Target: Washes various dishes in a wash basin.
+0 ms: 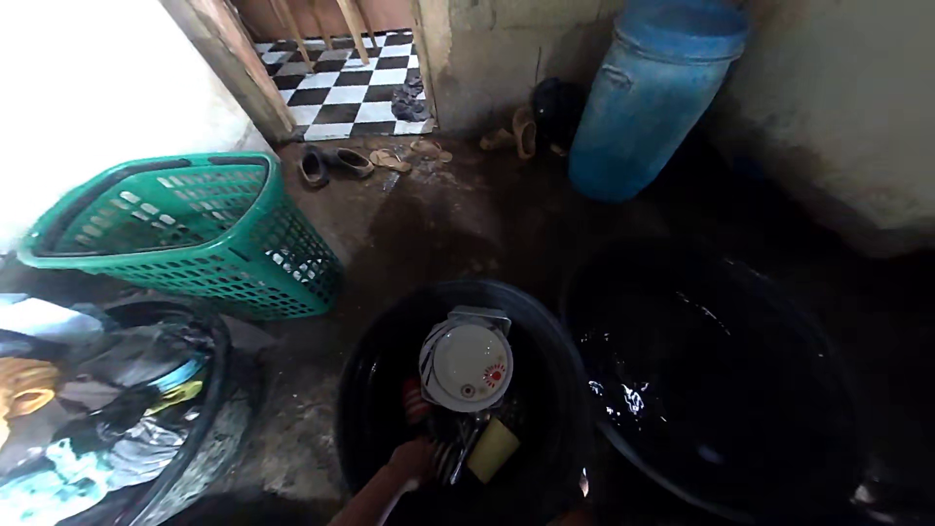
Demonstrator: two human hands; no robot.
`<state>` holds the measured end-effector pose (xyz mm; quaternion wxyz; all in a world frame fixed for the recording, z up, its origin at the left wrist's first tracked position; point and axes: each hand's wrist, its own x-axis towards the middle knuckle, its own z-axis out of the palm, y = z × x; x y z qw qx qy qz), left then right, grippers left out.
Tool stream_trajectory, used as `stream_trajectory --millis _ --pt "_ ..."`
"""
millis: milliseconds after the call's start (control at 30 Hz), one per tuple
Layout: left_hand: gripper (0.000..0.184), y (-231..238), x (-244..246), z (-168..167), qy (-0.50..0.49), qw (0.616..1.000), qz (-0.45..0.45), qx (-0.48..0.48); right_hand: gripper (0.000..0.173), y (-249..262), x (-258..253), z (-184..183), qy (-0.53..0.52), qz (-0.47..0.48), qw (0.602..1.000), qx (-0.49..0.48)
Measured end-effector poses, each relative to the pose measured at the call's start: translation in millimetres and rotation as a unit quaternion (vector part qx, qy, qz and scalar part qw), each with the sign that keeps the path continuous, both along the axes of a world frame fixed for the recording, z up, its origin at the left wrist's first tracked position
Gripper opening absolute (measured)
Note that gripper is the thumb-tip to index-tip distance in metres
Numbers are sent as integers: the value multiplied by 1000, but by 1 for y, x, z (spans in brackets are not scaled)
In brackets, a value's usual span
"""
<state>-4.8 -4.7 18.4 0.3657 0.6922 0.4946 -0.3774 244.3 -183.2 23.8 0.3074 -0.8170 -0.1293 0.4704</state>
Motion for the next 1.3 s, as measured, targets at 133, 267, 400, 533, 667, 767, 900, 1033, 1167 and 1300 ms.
stream_trajectory --millis 133,267,400,533,667,767,900,1033,1167,1300 --pt "46 -1 2 18 -4 1000 3 7 44 -16 9 -28 -161 212 960 -83" --pt "42 -5 1 36 -10 1000 -12 22 45 -6 5 -27 -37 -31 997 52" --pt "44 0 3 77 -21 998 -29 54 43 22 31 -55 -134 89 983 -91" --pt "47 13 -4 117 -65 991 -29 113 45 22 55 -35 -183 210 954 -112" --pt "44 17 -17 167 -114 982 -11 151 44 14 64 12 -190 194 959 -86" --pt "44 18 -29 192 -168 971 -2 171 46 8 74 36 -216 237 943 -92" --pt "46 11 -44 211 -236 955 22 179 58 15 86 76 -235 250 930 -130" --pt "45 2 -47 215 -271 949 45 155 52 31 75 149 -125 149 981 -25" --pt "43 1 -36 199 -266 954 38 135 44 62 75 141 21 46 991 120" --pt "44 3 -30 191 -222 967 2 129 52 105 50 120 66 94 986 123"
